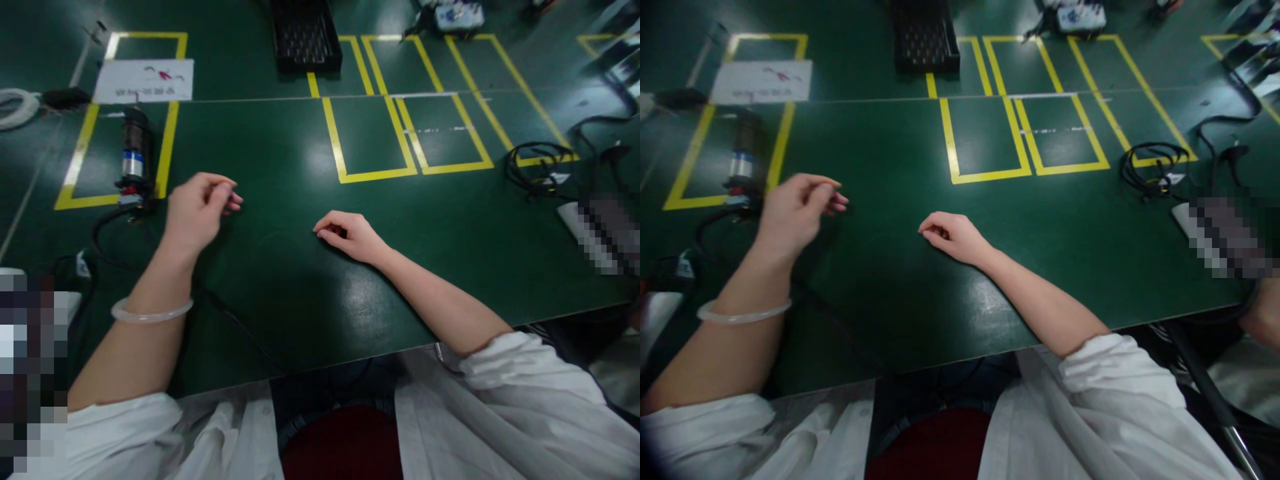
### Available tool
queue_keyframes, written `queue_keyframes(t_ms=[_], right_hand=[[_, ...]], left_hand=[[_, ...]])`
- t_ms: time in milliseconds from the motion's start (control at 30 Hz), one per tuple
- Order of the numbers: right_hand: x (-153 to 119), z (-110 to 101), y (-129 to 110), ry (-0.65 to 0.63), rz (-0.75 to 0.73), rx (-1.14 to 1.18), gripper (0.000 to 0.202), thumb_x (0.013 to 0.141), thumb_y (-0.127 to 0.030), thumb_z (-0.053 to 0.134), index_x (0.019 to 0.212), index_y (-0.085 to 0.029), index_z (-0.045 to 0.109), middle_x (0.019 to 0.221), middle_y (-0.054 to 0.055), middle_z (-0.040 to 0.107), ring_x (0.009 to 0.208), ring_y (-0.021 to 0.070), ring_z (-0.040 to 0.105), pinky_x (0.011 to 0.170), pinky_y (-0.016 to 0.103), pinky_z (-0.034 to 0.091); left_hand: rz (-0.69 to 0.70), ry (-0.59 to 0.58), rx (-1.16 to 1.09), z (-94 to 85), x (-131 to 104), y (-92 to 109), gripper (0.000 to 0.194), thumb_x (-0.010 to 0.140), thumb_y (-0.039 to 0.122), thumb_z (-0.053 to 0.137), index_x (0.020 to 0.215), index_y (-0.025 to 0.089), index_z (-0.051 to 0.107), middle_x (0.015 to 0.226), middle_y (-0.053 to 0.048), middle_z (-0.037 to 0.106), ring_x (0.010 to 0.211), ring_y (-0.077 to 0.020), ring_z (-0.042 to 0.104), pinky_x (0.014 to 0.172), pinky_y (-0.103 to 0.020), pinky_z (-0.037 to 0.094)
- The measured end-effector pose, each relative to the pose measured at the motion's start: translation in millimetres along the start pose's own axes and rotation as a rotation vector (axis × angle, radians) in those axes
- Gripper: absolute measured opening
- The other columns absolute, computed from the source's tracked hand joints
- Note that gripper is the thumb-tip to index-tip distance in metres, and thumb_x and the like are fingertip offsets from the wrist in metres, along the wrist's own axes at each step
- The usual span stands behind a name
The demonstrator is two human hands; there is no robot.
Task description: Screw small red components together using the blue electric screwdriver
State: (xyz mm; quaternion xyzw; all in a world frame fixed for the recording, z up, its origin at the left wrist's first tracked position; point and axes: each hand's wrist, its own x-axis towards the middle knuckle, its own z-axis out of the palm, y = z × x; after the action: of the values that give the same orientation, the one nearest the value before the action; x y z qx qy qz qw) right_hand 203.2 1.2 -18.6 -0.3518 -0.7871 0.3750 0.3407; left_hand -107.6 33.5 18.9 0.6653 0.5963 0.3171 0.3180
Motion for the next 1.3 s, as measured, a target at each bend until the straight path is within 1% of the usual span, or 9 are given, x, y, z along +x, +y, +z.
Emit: queue_keyframes(t_ms=[67, 167, 300, 400, 500, 633, 767, 1133, 1300], right_hand=[[0, 0, 0, -0.005, 0.015, 0.029, 0.014, 0.095, -0.025, 0.060, 0.102, -0.017, 0.069, 0.088, 0.002, 0.071, 0.074, 0.0129, 0.062, 0.069, 0.026, 0.047], [-1, 1, 0, -0.047, 0.008, 0.115, 0.023, 0.092, -0.027, 0.067, 0.112, -0.017, 0.064, 0.086, 0.000, 0.071, 0.075, 0.0126, 0.064, 0.072, 0.026, 0.048], [-1, 2, -1, -0.100, -0.014, 0.200, 0.027, 0.090, -0.028, 0.072, 0.112, -0.018, 0.061, 0.088, 0.000, 0.073, 0.078, 0.0127, 0.065, 0.073, 0.026, 0.048], [-2, 3, -3, -0.099, -0.024, 0.205, 0.020, 0.091, -0.027, 0.070, 0.106, -0.018, 0.062, 0.087, 0.000, 0.072, 0.076, 0.0121, 0.063, 0.071, 0.026, 0.048], [-2, 3, -5, -0.087, -0.030, 0.201, 0.016, 0.090, -0.025, 0.070, 0.103, -0.017, 0.062, 0.087, 0.000, 0.070, 0.074, 0.0112, 0.061, 0.069, 0.025, 0.048], [-2, 3, -4, -0.040, -0.013, 0.204, 0.016, 0.090, -0.024, 0.069, 0.102, -0.018, 0.062, 0.087, 0.000, 0.069, 0.075, 0.0113, 0.062, 0.069, 0.025, 0.048], [-2, 3, 0, -0.017, 0.000, 0.200, 0.020, 0.090, -0.025, 0.069, 0.106, -0.018, 0.061, 0.084, -0.001, 0.068, 0.072, 0.0111, 0.061, 0.067, 0.024, 0.048], [-1, 3, 1, -0.001, 0.010, 0.224, 0.021, 0.088, -0.025, 0.070, 0.105, -0.019, 0.060, 0.085, -0.001, 0.069, 0.072, 0.0108, 0.061, 0.066, 0.024, 0.047], [-1, 4, 0, -0.002, 0.064, 0.312, 0.025, 0.093, -0.037, 0.070, 0.107, -0.018, 0.060, 0.086, 0.000, 0.069, 0.074, 0.0112, 0.062, 0.066, 0.024, 0.047]], left_hand=[[0.052, -0.157, -0.113, 29.3, -8, 21, 0.041, 0.101, 0.040, 0.051, 0.128, 0.011, 0.061, 0.083, -0.004, 0.064, 0.072, -0.0154, 0.061, 0.070, -0.032, 0.051], [0.075, -0.435, -0.280, 62.2, -23, 48, 0.060, 0.100, 0.036, 0.051, 0.153, 0.009, 0.042, 0.075, -0.001, 0.062, 0.064, -0.0146, 0.059, 0.063, -0.028, 0.050], [0.070, -0.599, -0.399, 76.3, -34, 60, 0.072, 0.101, 0.039, 0.052, 0.161, 0.007, 0.028, 0.071, 0.001, 0.060, 0.064, -0.0146, 0.058, 0.062, -0.026, 0.048], [0.050, -0.609, -0.430, 76.2, -35, 58, 0.074, 0.101, 0.041, 0.054, 0.162, 0.007, 0.028, 0.072, 0.000, 0.060, 0.065, -0.0154, 0.058, 0.062, -0.027, 0.048], [0.002, -0.572, -0.466, 76.5, -34, 53, 0.067, 0.102, 0.046, 0.052, 0.156, 0.008, 0.039, 0.078, -0.003, 0.063, 0.068, -0.0174, 0.062, 0.064, -0.030, 0.051], [-0.056, -0.550, -0.545, 78.4, -33, 47, 0.047, 0.101, 0.051, 0.053, 0.124, 0.010, 0.059, 0.081, -0.006, 0.065, 0.070, -0.0179, 0.064, 0.065, -0.030, 0.053], [-0.060, -0.561, -0.552, 79.0, -32, 43, 0.045, 0.100, 0.057, 0.055, 0.102, 0.013, 0.060, 0.080, -0.006, 0.066, 0.070, -0.0165, 0.063, 0.065, -0.027, 0.052], [-0.010, -0.556, -0.466, 79.3, -34, 47, 0.033, 0.093, 0.045, 0.068, 0.100, 0.013, 0.061, 0.082, -0.004, 0.067, 0.070, -0.0139, 0.062, 0.065, -0.025, 0.051], [0.018, -0.485, -0.422, 81.2, -37, 48, 0.030, 0.090, 0.040, 0.071, 0.100, 0.014, 0.059, 0.081, -0.003, 0.066, 0.069, -0.0135, 0.063, 0.063, -0.025, 0.053]])
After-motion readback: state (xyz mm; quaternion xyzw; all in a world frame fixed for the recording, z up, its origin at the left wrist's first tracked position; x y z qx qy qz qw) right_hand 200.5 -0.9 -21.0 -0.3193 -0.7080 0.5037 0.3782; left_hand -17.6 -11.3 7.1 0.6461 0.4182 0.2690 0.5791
